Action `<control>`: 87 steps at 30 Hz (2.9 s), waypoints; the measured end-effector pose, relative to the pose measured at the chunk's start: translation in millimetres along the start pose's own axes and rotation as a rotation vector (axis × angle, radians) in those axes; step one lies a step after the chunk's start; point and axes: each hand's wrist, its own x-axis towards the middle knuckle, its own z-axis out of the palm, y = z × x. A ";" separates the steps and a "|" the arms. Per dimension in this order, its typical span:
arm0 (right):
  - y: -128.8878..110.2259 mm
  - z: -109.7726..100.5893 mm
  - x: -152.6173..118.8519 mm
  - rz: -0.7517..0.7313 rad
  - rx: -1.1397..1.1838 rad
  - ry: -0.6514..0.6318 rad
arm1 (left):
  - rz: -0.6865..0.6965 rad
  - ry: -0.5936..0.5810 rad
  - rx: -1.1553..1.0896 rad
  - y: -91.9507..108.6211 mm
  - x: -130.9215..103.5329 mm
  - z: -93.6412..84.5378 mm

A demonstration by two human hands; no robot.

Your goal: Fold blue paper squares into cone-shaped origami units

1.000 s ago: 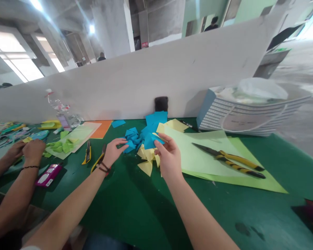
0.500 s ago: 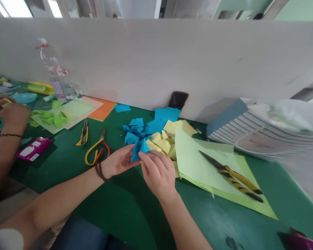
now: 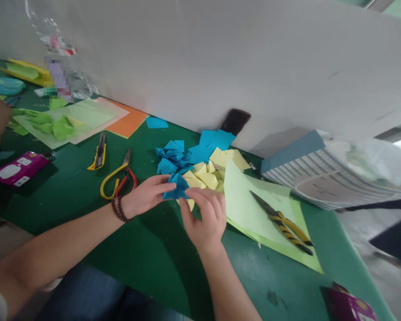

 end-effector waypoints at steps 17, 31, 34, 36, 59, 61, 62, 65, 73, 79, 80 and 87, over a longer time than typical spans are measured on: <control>8.2 7.7 1.7 0.476 0.176 -0.163 | -0.093 0.075 0.047 -6.8 -0.6 1.2; 11.9 8.6 2.9 0.875 0.390 -0.159 | -0.126 0.108 0.033 -8.8 2.1 -3.9; 11.7 9.6 1.0 0.825 0.369 -0.168 | -0.118 0.111 0.085 -8.9 0.4 -0.8; 12.1 10.2 -1.1 0.781 0.319 -0.170 | -0.094 0.111 0.123 -9.9 0.0 0.5; 4.6 14.4 -7.7 0.384 0.054 -0.128 | 0.660 0.204 0.902 -18.9 -6.8 -1.8; 4.6 13.1 -7.9 0.253 -0.006 -0.067 | 0.764 0.185 0.945 -18.3 -7.8 -2.0; 4.6 12.2 -7.7 0.187 -0.019 -0.031 | 0.810 0.179 0.967 -18.0 -8.2 -2.2; 4.4 9.0 -5.9 0.025 -0.026 0.054 | 0.879 0.175 1.010 -16.3 -9.4 -2.4; -0.2 4.7 -2.5 -0.073 -0.069 0.069 | 0.868 0.143 1.026 -14.6 -13.7 0.9; -1.6 4.9 -3.4 -0.076 -0.025 0.068 | 0.934 0.139 0.985 -14.6 -14.5 2.7; -1.5 5.2 -3.7 -0.074 -0.010 0.069 | 0.948 0.137 0.983 -14.5 -14.8 2.8; -4.3 9.4 -6.2 0.000 0.049 0.051 | 0.997 0.105 0.986 -15.2 -14.9 1.1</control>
